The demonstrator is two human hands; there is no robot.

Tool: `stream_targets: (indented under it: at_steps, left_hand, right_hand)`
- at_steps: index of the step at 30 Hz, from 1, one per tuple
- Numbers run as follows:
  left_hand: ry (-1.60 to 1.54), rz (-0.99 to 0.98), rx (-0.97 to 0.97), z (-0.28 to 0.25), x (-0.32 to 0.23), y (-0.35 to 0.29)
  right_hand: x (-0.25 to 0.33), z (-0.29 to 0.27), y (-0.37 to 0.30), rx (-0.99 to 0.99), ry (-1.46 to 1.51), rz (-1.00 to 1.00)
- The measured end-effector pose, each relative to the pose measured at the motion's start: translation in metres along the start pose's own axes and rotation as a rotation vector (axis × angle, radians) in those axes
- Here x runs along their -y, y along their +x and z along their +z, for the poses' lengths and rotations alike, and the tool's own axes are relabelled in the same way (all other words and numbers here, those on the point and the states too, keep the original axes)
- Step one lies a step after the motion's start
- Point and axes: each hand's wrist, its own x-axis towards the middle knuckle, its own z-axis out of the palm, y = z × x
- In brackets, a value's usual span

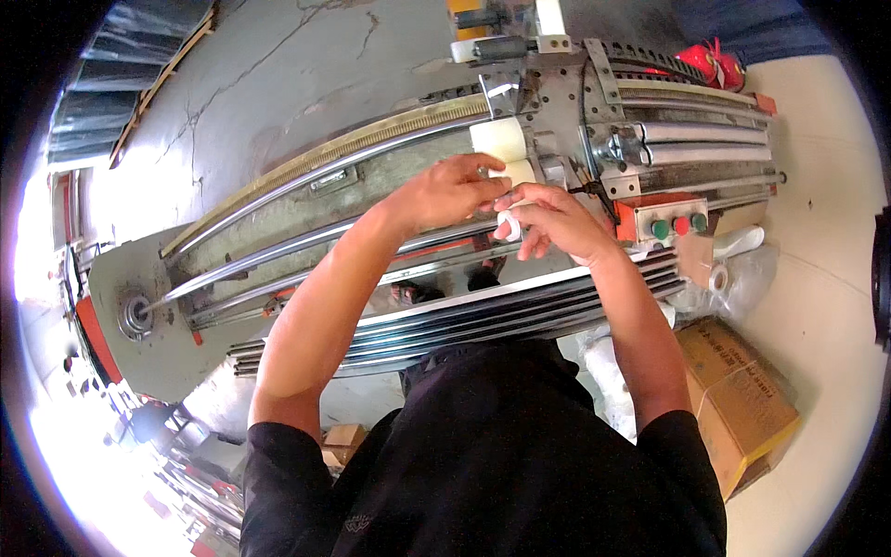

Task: The person repeatedly picks up long metal rods, aligns them on a machine, and secures them with white plastic connectors. The person stacks the assembled rods on the machine's rack. The task is performed in a workshop with various tools and materials visible.

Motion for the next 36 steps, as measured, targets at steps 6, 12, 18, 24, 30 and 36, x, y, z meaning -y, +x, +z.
stream_targets:
  at_steps: [6,12,18,24,30,36]
  left_hand:
    - [0.165,0.084,0.014,0.003,-0.004,0.006]
    - [0.229,0.060,-0.105,-0.004,0.004,0.020]
    - [0.252,-0.015,-0.018,-0.004,0.010,0.021]
    - [0.257,0.037,-0.036,0.001,0.022,0.023]
    - [0.288,-0.003,-0.010,0.005,0.013,0.021]
    - [0.267,0.017,-0.043,0.008,0.013,0.019]
  right_hand:
    - [-0.009,0.021,0.004,-0.147,0.017,-0.068]
    - [0.019,0.091,-0.077,0.543,0.011,-0.589]
    - [-0.050,0.026,-0.104,0.418,-0.217,-0.376]
    - [-0.144,-0.039,-0.056,-0.750,-0.807,-0.441]
    - [-0.157,-0.057,0.012,-1.010,-1.186,-0.521]
    - [-0.170,-0.046,0.009,-0.977,-1.226,-0.508]
